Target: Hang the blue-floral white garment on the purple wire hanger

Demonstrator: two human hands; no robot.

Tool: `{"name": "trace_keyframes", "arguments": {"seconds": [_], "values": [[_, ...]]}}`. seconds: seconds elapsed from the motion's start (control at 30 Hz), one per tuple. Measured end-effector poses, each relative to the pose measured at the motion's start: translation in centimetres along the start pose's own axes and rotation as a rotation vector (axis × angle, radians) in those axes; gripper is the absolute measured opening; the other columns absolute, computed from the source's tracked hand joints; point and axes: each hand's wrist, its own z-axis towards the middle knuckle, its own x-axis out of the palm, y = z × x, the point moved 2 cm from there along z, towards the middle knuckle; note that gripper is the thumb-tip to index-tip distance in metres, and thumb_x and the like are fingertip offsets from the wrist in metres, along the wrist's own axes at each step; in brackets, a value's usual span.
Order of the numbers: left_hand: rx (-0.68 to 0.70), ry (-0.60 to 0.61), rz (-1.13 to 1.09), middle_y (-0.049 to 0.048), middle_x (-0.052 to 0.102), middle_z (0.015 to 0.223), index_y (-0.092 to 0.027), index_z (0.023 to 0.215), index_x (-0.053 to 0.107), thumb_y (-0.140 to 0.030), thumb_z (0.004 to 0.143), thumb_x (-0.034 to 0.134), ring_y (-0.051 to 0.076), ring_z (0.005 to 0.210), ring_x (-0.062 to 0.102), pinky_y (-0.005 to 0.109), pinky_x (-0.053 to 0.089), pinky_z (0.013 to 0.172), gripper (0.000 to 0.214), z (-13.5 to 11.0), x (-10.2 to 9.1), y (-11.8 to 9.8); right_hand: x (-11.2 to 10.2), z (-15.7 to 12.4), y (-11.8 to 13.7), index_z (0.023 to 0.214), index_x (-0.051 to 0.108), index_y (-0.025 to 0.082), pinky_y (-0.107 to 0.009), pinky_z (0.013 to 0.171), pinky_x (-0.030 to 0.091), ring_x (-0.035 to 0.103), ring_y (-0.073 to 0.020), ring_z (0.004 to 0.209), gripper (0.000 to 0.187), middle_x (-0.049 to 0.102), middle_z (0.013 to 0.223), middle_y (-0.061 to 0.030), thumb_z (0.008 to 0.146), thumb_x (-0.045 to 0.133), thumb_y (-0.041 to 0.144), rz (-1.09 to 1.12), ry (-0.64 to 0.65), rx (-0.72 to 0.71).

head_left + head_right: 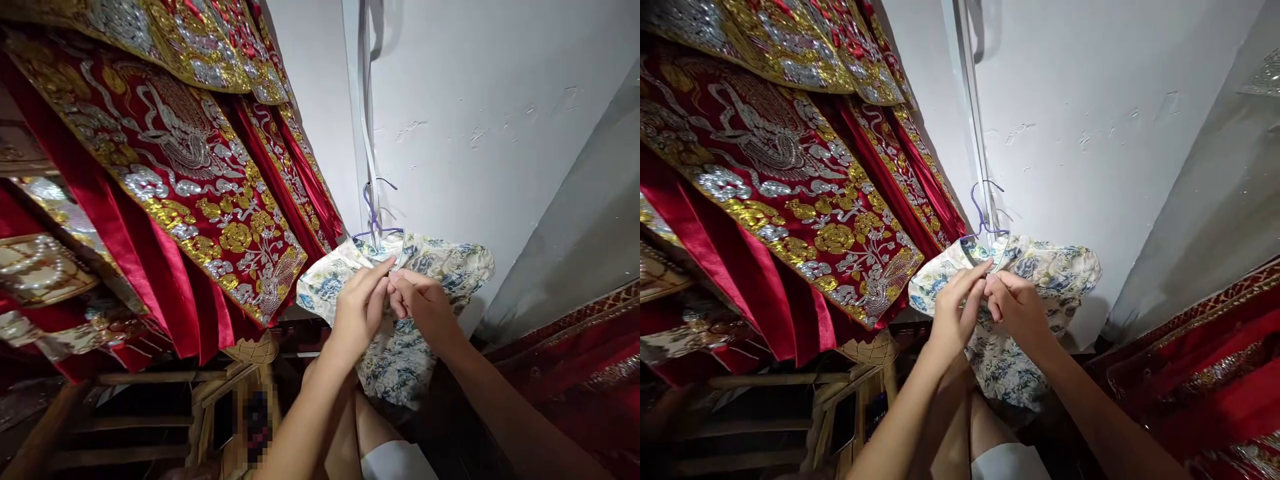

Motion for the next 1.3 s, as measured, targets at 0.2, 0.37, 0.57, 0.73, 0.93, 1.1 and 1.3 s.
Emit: {"name": "trace_keyframes", "arguments": {"seconds": [0.2,0.37,0.57,0.73,0.93,1.1,1.3], "values": [[0.12,0.222,0.268,0.0068,0.07,0.094,-0.018,0.106,0.07,-0.024,0.102,0.053,0.018,0.088,0.066,0.03,0.051,0.081,0.018,2.6,-2.0,-0.1,-1.2,0.3,-1.0,0.063,0.05,0.022,-0.025,0.045,0.022,0.027,-0.0093,0.043,0.035,0.032,0.045,0.0079,0.093,0.054,0.039,-0.058,-0.077,-0.053],[0.113,0.183,0.266,0.0053,0.071,0.089,-0.017,0.099,0.067,-0.025,0.102,0.052,0.017,0.08,0.064,0.029,0.05,0.078,0.017,2.6,-1.3,-1.1,-1.3,0.9,-0.4,0.065,0.051,0.021,-0.026,0.047,0.024,0.031,-0.0106,0.046,0.033,0.037,0.049,0.006,0.094,0.053,0.038,-0.171,-0.047,-0.18],[-0.065,-0.562,-0.015,-0.0004,0.065,0.082,-0.018,0.089,0.068,-0.026,0.095,0.063,0.013,0.075,0.059,0.023,0.047,0.072,0.012,2.2,-6.1,-0.3,-1.0,0.7,-4.5,0.06,0.042,0.022,-0.027,0.054,0.025,0.034,-0.0112,0.052,0.035,0.036,0.053,0.0053,0.09,0.052,0.035,-0.48,-0.134,-0.262],[-0.643,-0.898,-0.863,-0.0034,0.058,0.063,-0.017,0.075,0.061,-0.013,0.095,0.053,0.009,0.062,0.059,0.016,0.05,0.066,0.022,-3.5,-12.0,8.5,-0.4,-3.8,-10.8,0.056,0.032,0.023,-0.026,0.052,0.024,0.033,-0.0107,0.053,0.04,0.031,0.053,0.0052,0.087,0.052,0.038,-0.257,-0.117,-0.057],[-1.121,-0.786,-1.046,0.0071,0.079,0.094,-0.022,0.125,0.069,-0.019,0.097,0.041,0.018,0.098,0.075,0.023,0.06,0.079,0.039,-15.7,-5.9,13.5,0.4,-10.0,-15.4,0.054,0.035,0.025,-0.026,0.047,0.026,0.031,-0.0105,0.044,0.045,0.033,0.045,0.0058,0.087,0.051,0.053,0.095,-0.126,0.234],[-1.103,-0.743,-1.147,0.0103,0.077,0.113,-0.02,0.108,0.078,-0.038,0.091,0.059,0.028,0.119,0.068,0.039,0.049,0.11,0.031,-17.0,1.4,9.5,-2.1,-12.1,-16.3,0.054,0.05,0.022,-0.027,0.046,0.026,0.032,-0.0099,0.037,0.04,0.037,0.039,0.0057,0.085,0.055,0.045,-0.01,0.393,0.504],[-0.93,-0.453,-1.356,0.013,0.076,0.115,-0.017,0.079,0.068,-0.036,0.08,0.076,0.03,0.122,0.065,0.045,0.041,0.114,0.02,-12.8,5.7,1.3,-3.6,-10.7,-15.1,0.077,0.069,0.02,-0.033,0.064,0.051,0.061,-0.0207,0.063,0.054,0.067,0.065,-0.0056,0.094,0.042,0.063,-0.21,0.141,0.421]]}}
